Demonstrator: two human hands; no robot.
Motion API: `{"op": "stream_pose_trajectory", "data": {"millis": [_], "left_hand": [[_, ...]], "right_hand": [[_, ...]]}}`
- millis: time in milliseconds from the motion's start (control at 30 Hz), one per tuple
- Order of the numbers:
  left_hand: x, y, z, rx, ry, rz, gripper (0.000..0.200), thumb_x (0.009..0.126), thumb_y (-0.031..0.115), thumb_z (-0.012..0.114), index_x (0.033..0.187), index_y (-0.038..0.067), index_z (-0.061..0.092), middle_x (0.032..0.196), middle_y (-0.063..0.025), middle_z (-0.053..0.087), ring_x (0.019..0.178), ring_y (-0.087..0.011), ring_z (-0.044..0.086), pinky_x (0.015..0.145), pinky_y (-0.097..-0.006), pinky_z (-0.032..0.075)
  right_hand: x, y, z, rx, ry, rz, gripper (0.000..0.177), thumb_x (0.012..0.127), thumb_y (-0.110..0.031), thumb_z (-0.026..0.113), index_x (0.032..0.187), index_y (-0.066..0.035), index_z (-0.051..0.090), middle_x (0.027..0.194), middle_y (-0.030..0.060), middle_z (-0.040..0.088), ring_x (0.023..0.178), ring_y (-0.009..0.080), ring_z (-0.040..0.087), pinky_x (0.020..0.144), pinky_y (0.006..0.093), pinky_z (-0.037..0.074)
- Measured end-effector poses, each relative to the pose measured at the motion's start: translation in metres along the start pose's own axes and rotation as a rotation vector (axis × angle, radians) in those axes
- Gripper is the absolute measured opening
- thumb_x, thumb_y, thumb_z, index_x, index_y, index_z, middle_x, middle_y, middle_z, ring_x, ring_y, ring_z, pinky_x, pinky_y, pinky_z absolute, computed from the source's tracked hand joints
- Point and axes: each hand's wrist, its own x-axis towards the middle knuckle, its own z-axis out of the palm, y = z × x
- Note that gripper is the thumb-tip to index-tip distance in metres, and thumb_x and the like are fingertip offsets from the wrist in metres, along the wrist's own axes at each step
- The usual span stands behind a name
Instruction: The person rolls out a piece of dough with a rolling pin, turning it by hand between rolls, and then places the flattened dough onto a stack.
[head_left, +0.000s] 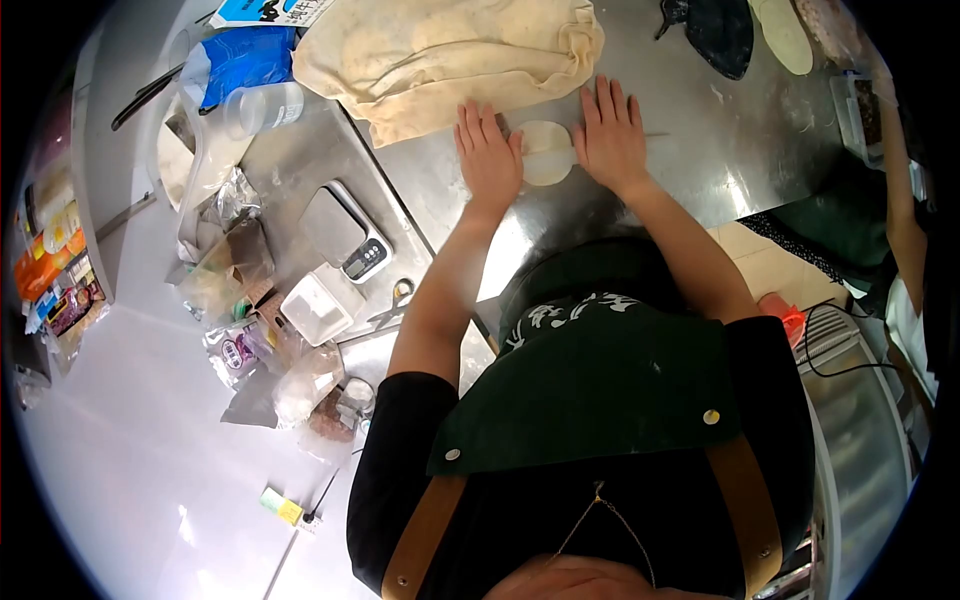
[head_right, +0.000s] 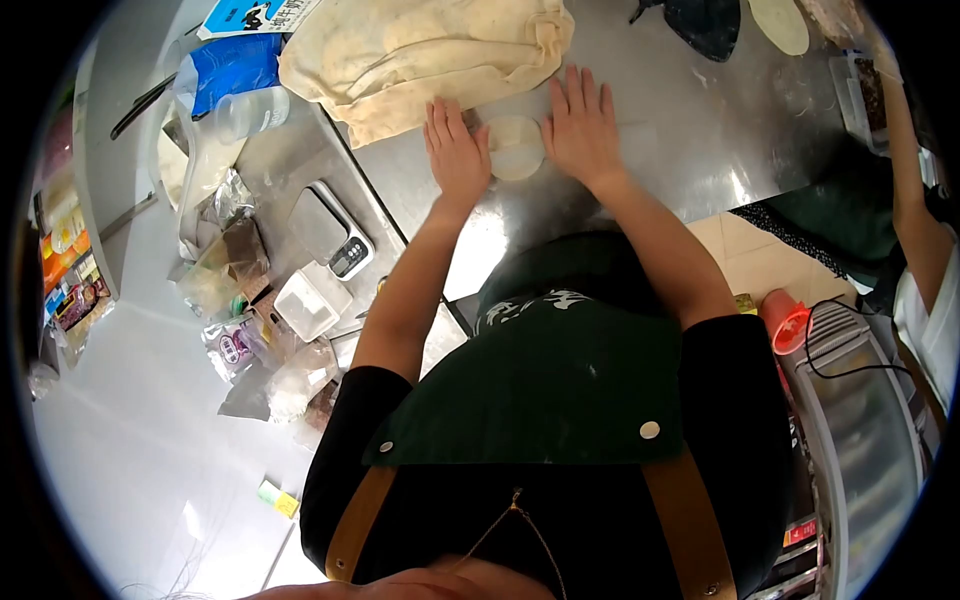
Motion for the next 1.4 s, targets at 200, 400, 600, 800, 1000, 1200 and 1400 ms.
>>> {"op": "stream_pose_trajectory", "data": {"millis": [200, 400, 600, 800, 1000, 1200, 1400], "left_hand": [[0.026, -0.003, -0.004, -0.304, -0.18, 0.036, 0.026, 0.082, 0.011, 0.069, 0.107, 0.004, 0.065, 0.108, -0.0125, 0.061, 0.105, -0.0341, 0.057, 0.091, -0.0451, 0.046], [0.039, 0.006, -0.01, -0.28, -0.476, -0.053, 0.018, 0.078, 0.011, 0.072, 0.095, 0.008, 0.068, 0.102, -0.0113, 0.063, 0.102, -0.034, 0.058, 0.087, -0.0415, 0.049], [0.034, 0.014, -0.023, -0.215, -0.455, 0.036, 0.02, 0.078, 0.013, 0.074, 0.093, 0.005, 0.063, 0.091, -0.0131, 0.066, 0.084, -0.0331, 0.063, 0.073, -0.0407, 0.05], [0.007, 0.022, -0.027, -0.716, -0.555, -0.385, 0.016, 0.085, 0.011, 0.068, 0.096, 0.003, 0.061, 0.088, -0.0157, 0.069, 0.078, -0.0321, 0.066, 0.071, -0.0403, 0.052], [-0.002, 0.033, 0.001, -0.437, -0.462, -0.389, 0.018, 0.086, 0.008, 0.066, 0.102, 0.003, 0.062, 0.093, -0.0165, 0.07, 0.087, -0.0322, 0.068, 0.077, -0.0395, 0.053], [-0.001, 0.033, -0.008, -0.441, -0.49, -0.414, 0.02, 0.086, 0.007, 0.064, 0.106, 0.003, 0.063, 0.096, -0.0169, 0.071, 0.09, -0.033, 0.068, 0.078, -0.0402, 0.053], [-0.006, 0.028, -0.003, -0.571, -0.46, -0.463, 0.02, 0.086, 0.006, 0.064, 0.105, 0.001, 0.066, 0.095, -0.0151, 0.071, 0.085, -0.0271, 0.069, 0.077, -0.0356, 0.054]], "right_hand": [[-0.039, 0.014, 0.0, 0.15, -0.058, -0.216, 0.061, 0.08, -0.034, 0.07, 0.129, -0.002, 0.053, 0.147, 0.0199, 0.041, 0.135, 0.0365, 0.039, 0.11, 0.0558, 0.031], [-0.068, 0.023, -0.014, 0.274, -0.117, -0.367, 0.035, 0.076, -0.019, 0.072, 0.108, -0.009, 0.061, 0.13, 0.0143, 0.053, 0.126, 0.0327, 0.048, 0.11, 0.0504, 0.034], [-0.075, 0.034, -0.027, 0.313, -0.127, -0.386, 0.029, 0.073, -0.012, 0.069, 0.102, -0.01, 0.062, 0.104, 0.0069, 0.059, 0.106, 0.0294, 0.055, 0.103, 0.0447, 0.04], [-0.086, 0.063, -0.058, 0.342, -0.191, -0.328, 0.034, 0.07, -0.013, 0.073, 0.102, -0.012, 0.062, 0.103, 0.0063, 0.058, 0.105, 0.0279, 0.055, 0.101, 0.0425, 0.04], [-0.06, 0.075, -0.065, 0.254, -0.205, -0.415, 0.034, 0.071, -0.014, 0.075, 0.101, -0.011, 0.061, 0.103, 0.0062, 0.058, 0.106, 0.0278, 0.053, 0.104, 0.0426, 0.039], [-0.029, 0.065, -0.052, 0.29, -0.233, -0.487, 0.028, 0.078, -0.018, 0.071, 0.103, -0.008, 0.061, 0.109, 0.0082, 0.058, 0.112, 0.03, 0.052, 0.108, 0.0441, 0.037], [-0.018, 0.031, 0.002, 0.158, 0.047, -0.178, 0.037, 0.086, -0.027, 0.063, 0.115, -0.005, 0.061, 0.136, 0.013, 0.051, 0.129, 0.0315, 0.046, 0.111, 0.0482, 0.033]]}}
